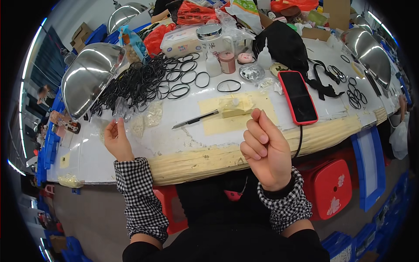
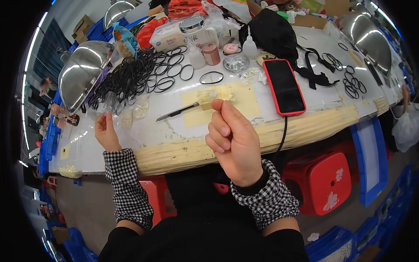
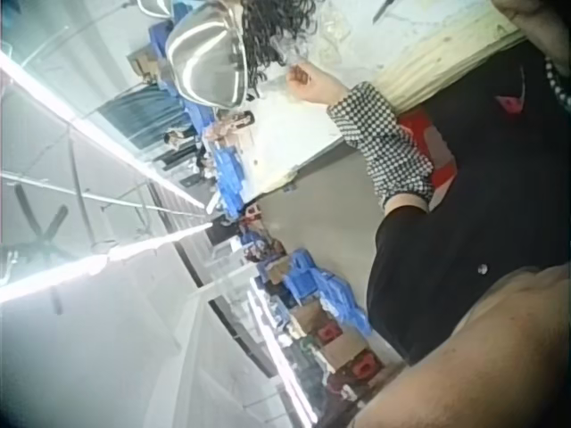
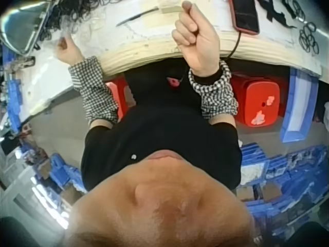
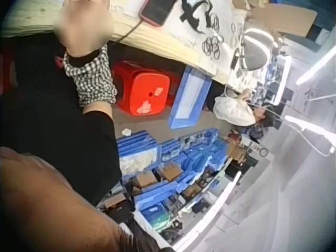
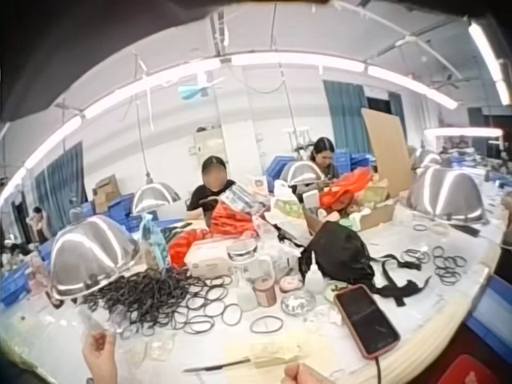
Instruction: Manually trimming or cleaning small components with a utility knife and placing them into plastic bags.
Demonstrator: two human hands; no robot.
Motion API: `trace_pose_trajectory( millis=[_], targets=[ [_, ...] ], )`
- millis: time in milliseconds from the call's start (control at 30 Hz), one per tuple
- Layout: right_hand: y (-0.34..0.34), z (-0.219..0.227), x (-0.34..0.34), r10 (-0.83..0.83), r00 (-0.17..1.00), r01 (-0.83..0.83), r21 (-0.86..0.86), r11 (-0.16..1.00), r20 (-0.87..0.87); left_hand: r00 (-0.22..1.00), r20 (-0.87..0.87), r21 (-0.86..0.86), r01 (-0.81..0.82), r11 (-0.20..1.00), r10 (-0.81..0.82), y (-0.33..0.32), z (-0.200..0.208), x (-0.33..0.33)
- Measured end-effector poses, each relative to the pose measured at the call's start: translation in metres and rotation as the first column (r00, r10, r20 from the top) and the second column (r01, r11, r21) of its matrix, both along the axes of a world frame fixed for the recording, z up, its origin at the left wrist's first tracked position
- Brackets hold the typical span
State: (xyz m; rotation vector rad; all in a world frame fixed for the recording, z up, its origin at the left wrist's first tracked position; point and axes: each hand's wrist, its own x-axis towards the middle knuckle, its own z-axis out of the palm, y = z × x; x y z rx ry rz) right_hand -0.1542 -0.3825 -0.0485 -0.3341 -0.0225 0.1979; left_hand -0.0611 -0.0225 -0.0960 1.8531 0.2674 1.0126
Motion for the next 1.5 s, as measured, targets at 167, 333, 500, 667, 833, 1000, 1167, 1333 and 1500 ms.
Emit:
trace_pose_trajectory(
  millis=[167, 333, 500, 667, 833, 1000, 1167, 1333, 1500],
  targets=[
    [0.001, 0.004, 0.0, 0.019, 1.0, -0.019, -0.021, 1.0, 0.005, 1.0, -0.015, 0.018, 0.01, 1.0, -0.01, 0.002, 0.001, 0.001],
    [0.006, 0.004, 0.001, 0.127, 0.989, -0.125, -0.033, 0.992, 0.073, 0.994, 0.09, 0.031, 0.057, 0.998, -0.059, -0.002, 0.002, -0.007],
    [0.018, 0.009, -0.004, -0.032, 0.991, 0.067, -0.265, 0.962, 0.132, 0.979, 0.129, 0.008, 0.158, 0.987, -0.158, -0.022, 0.028, -0.023],
    [0.021, -0.013, 0.013, 0.15, 0.819, 0.212, -0.535, 0.818, 0.553, 0.92, 0.083, -0.066, 0.387, 0.92, -0.382, -0.042, 0.056, -0.045],
    [0.054, -0.003, 0.028, 0.087, 0.847, 0.415, -0.754, 0.509, 0.525, 0.755, 0.031, -0.205, 0.646, 0.736, -0.654, -0.072, 0.061, -0.074],
    [0.055, -0.019, 0.035, 0.286, 0.86, 0.279, -0.858, 0.43, 0.423, 0.616, -0.074, -0.257, 0.748, 0.612, -0.784, -0.089, 0.044, -0.091],
    [0.059, -0.022, 0.032, 0.172, 0.822, 0.468, -0.816, 0.339, 0.543, 0.601, -0.204, -0.109, 0.77, 0.628, -0.773, -0.078, 0.046, -0.094],
    [0.058, -0.016, 0.029, 0.198, 0.766, 0.552, -0.784, 0.285, 0.611, 0.653, -0.151, -0.118, 0.733, 0.67, -0.742, -0.074, 0.052, -0.1],
    [0.052, -0.01, 0.029, 0.158, 0.787, 0.536, -0.787, 0.305, 0.597, 0.652, -0.092, -0.468, 0.638, 0.611, -0.752, -0.086, 0.062, -0.102]
  ],
)
